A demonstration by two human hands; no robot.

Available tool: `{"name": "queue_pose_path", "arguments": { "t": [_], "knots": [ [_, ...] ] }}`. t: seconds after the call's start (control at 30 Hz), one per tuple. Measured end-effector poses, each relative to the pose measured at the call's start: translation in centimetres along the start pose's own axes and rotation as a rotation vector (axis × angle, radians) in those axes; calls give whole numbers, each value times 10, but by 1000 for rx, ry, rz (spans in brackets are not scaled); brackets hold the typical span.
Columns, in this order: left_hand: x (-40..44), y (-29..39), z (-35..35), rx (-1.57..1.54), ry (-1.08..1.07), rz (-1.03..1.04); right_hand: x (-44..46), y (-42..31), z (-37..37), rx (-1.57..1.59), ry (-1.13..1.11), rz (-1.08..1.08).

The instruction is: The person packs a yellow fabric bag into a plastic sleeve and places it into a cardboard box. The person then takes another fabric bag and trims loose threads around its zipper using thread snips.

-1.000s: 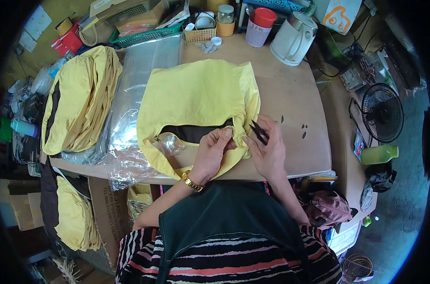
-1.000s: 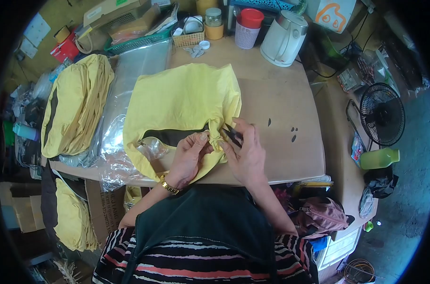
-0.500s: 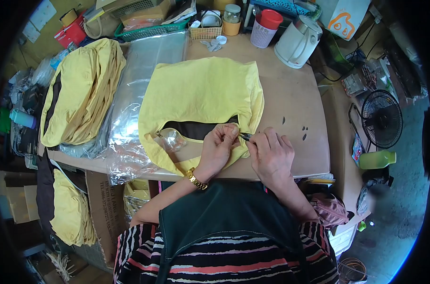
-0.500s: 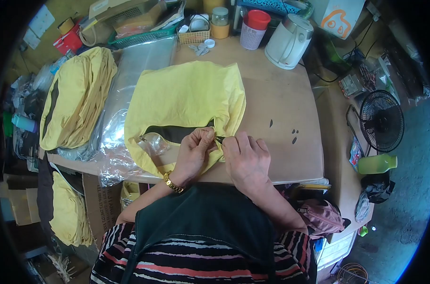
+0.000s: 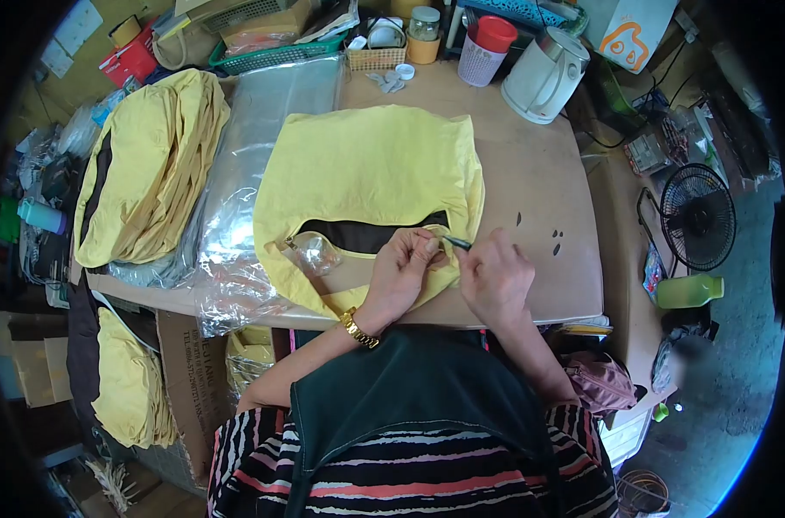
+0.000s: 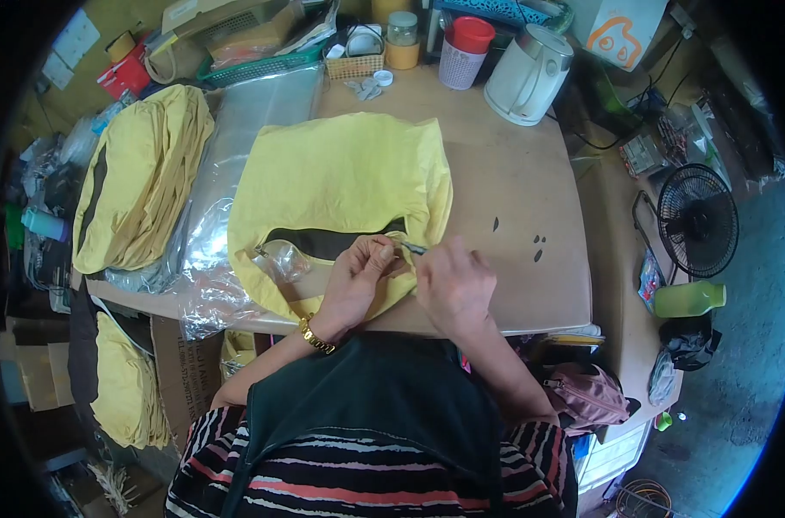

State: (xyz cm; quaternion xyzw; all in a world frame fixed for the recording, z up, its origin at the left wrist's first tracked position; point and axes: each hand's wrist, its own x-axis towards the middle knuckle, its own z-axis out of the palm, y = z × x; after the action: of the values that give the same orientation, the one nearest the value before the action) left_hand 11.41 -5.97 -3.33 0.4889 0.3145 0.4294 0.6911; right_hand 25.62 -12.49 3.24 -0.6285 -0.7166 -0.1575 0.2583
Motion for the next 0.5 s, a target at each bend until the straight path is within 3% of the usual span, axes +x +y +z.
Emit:
{"name": "queue_pose_path", "arguments": {
  "t": [0.03, 0.07, 0.13, 0.2, 0.27, 0.33, 0.4, 0.5],
  "knots": [
    [0, -6, -6, 170, -24, 142, 1, 2, 4, 141, 28, 172],
    [-4, 4, -11, 182, -3, 146, 3, 2, 10, 293, 53, 337],
    [-17, 30, -24, 550, -222, 239, 1, 11, 18, 380, -37, 370],
    [-27, 50, -44, 569, -226, 258, -5, 19, 23, 340, -127, 404],
    [-47, 91, -68, 682, -257, -68, -4, 23, 19, 204, -53, 396],
    [-62, 113, -98, 773, -100, -58, 4, 14, 8, 185, 15, 400],
    [-64, 124, -121, 1233, 352, 285, 9, -1, 4, 666, -146, 615],
    [-49, 104, -124, 1323, 411, 370, 34, -40, 34, 931, -322, 226]
  ]
}}
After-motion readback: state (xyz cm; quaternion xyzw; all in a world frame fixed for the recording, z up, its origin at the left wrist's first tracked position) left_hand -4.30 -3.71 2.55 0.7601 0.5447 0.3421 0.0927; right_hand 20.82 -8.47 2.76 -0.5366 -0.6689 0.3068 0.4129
